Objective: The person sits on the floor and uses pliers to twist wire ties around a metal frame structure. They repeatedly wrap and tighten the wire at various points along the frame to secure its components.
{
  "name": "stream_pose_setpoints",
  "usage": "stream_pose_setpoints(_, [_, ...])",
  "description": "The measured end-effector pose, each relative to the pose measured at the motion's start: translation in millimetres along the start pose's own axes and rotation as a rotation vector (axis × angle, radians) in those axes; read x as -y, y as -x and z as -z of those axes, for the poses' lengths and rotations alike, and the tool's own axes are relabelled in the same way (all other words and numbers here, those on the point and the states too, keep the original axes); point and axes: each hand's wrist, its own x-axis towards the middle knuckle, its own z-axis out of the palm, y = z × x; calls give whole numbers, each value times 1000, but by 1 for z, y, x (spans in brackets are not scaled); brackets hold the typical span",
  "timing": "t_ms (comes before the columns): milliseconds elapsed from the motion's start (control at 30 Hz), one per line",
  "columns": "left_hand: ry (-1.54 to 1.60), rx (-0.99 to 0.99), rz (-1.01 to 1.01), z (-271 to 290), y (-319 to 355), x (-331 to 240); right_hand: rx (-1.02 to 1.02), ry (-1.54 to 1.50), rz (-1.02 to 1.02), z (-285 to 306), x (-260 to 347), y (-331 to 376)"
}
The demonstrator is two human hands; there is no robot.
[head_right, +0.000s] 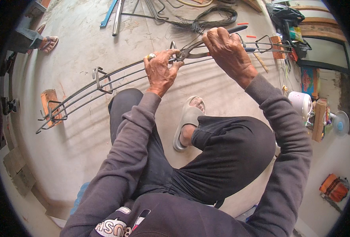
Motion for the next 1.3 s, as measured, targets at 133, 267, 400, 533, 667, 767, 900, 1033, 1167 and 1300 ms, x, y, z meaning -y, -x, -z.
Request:
stream_pose_setpoints(133, [13,7,12,1,-1,1,47,165,150,18,-7,-13])
stream_pose_setpoints(267, [-16,59,-13,5,-3,1,79,173,230,24,-14,-18])
stream_pose_setpoints(400, [-58,112,-125,5,-9,14,254,-13,153,37,-8,-20])
stream_pose_setpoints(533, [-95,205,-154,3,-14,18,146,48,191,42,-11,-20])
stream_pose_setpoints(667, [-133,231,-131,6,-16,19,179,8,173,50,-5,-23])
stream_pose_setpoints(767, [-137,238,-126,8,-16,16,213,-13,170,52,-5,-22])
stream_pose_setpoints(900, [-126,231,-127,7,-15,17,411,-120,93,62,-3,-25])
stream_pose_setpoints(1033, [-120,218,-140,8,-14,16,577,-400,8,62,-8,-24])
stream_pose_setpoints(1167, [-126,203,-157,8,-14,16,586,-739,-49,55,-17,-10])
stream_pose_setpoints(1300, [-123,200,-164,6,-13,16,892,-899,-81,37,-14,-1])
